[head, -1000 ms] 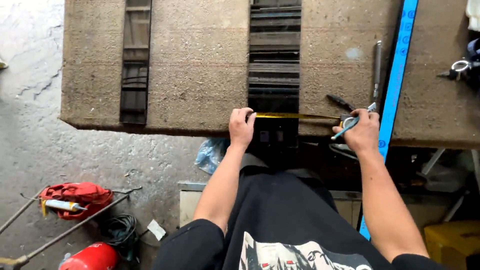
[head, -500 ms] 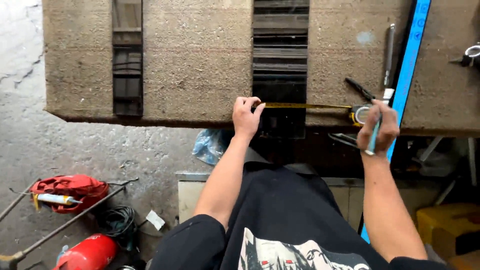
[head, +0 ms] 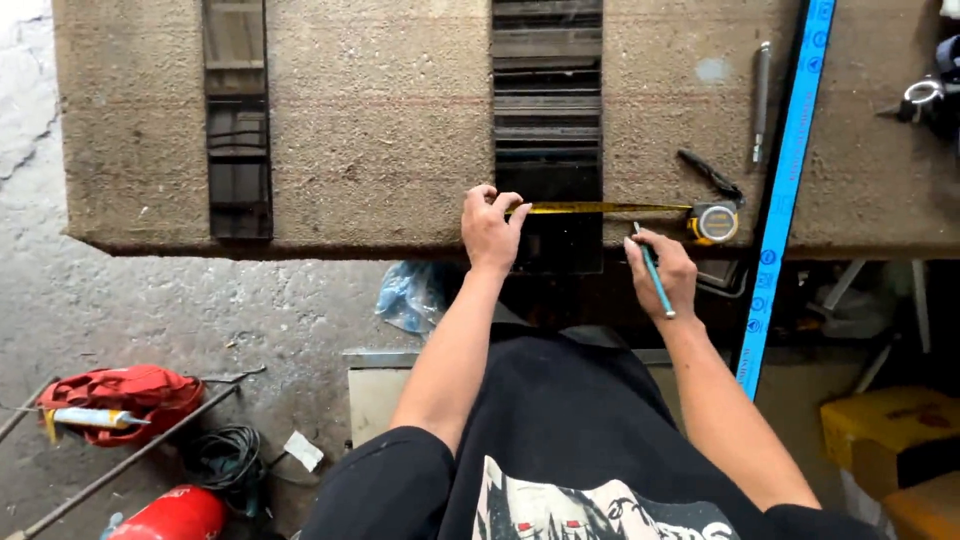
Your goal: Measuring and marking glass panels on a workbench using a tape measure, level, and pencil
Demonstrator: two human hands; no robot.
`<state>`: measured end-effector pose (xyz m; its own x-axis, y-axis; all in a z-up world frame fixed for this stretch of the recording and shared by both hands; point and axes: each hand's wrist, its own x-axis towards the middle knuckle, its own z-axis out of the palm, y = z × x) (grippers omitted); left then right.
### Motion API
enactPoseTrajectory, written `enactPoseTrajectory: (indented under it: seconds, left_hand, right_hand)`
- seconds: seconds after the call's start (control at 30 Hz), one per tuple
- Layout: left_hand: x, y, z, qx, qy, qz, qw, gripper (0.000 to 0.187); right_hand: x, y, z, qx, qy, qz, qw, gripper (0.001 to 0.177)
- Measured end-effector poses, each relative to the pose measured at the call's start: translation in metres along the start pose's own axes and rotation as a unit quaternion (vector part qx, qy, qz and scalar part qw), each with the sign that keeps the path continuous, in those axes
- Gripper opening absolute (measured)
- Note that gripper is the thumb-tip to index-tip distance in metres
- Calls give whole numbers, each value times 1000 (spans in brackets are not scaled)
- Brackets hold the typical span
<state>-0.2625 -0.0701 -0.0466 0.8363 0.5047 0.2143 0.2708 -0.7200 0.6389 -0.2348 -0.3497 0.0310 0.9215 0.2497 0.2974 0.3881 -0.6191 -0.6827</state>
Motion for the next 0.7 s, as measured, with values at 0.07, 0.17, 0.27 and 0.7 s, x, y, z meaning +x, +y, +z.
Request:
enactPoseTrajectory:
  seconds: [0.07,0.17,0.27,0.7]
  left_hand:
    - [0,0,1,11,14,10,1000,19]
    - [0,0,-1,13,18,20,1000,19]
    - [-1,-4,3,16,21,26,999,18]
    - [-1,1,-2,7,26,19,999,16]
  right_hand:
    - [1,4,4,-15,4,42,999,11]
    - [0,4,6,-38,-18,58,997,20]
    - [-1,6,8,-50,-29,64,996,25]
    - [21,-59,75,164,-56,122,977,21]
